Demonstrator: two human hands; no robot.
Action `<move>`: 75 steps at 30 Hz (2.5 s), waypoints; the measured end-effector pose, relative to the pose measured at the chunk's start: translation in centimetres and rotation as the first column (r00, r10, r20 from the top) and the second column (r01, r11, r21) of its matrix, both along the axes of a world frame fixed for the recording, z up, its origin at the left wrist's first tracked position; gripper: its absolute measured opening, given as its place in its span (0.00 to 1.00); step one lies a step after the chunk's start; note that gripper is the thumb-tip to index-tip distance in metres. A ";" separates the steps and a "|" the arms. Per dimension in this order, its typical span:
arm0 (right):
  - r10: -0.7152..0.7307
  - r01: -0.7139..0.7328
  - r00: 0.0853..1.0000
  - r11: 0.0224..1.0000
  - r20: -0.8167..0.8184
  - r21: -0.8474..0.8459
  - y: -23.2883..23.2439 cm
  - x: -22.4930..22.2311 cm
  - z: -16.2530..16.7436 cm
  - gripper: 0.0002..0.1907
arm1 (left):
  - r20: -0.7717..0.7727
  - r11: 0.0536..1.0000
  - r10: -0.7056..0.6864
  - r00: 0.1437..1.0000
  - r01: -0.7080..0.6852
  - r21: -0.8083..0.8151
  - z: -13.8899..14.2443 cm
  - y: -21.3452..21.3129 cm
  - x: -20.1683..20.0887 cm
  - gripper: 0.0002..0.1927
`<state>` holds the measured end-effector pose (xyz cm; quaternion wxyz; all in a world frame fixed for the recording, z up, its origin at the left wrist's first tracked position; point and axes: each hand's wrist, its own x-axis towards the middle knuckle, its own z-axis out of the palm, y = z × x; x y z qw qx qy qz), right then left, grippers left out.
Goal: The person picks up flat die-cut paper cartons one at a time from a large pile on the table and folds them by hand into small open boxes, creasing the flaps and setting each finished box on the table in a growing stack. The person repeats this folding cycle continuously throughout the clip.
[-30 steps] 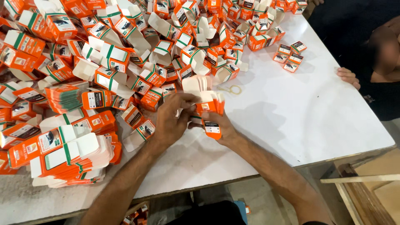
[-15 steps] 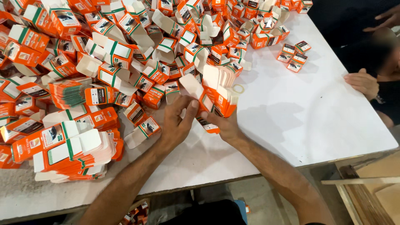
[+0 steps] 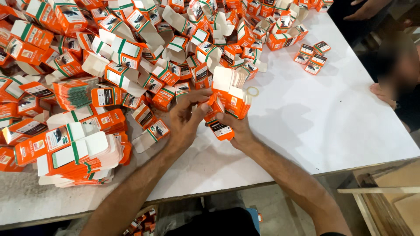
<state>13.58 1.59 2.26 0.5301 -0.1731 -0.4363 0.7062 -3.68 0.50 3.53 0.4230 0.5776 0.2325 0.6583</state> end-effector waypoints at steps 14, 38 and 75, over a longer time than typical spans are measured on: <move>-0.370 0.255 0.885 0.893 0.282 0.371 -1.1 0.2 1.4 0.26 | -0.334 0.918 0.310 0.890 -0.190 0.347 1.7 -0.9 -0.2 0.05; 0.231 -0.250 0.966 0.951 -0.119 -0.182 1.1 1.0 -1.0 0.32 | -0.382 0.965 0.208 0.901 -0.125 0.230 2.5 -0.5 -1.3 0.07; -0.025 0.024 0.999 0.999 0.035 0.049 -0.6 -0.2 0.7 0.30 | -0.063 0.999 0.047 0.997 -0.048 -0.014 0.1 0.1 -0.5 0.11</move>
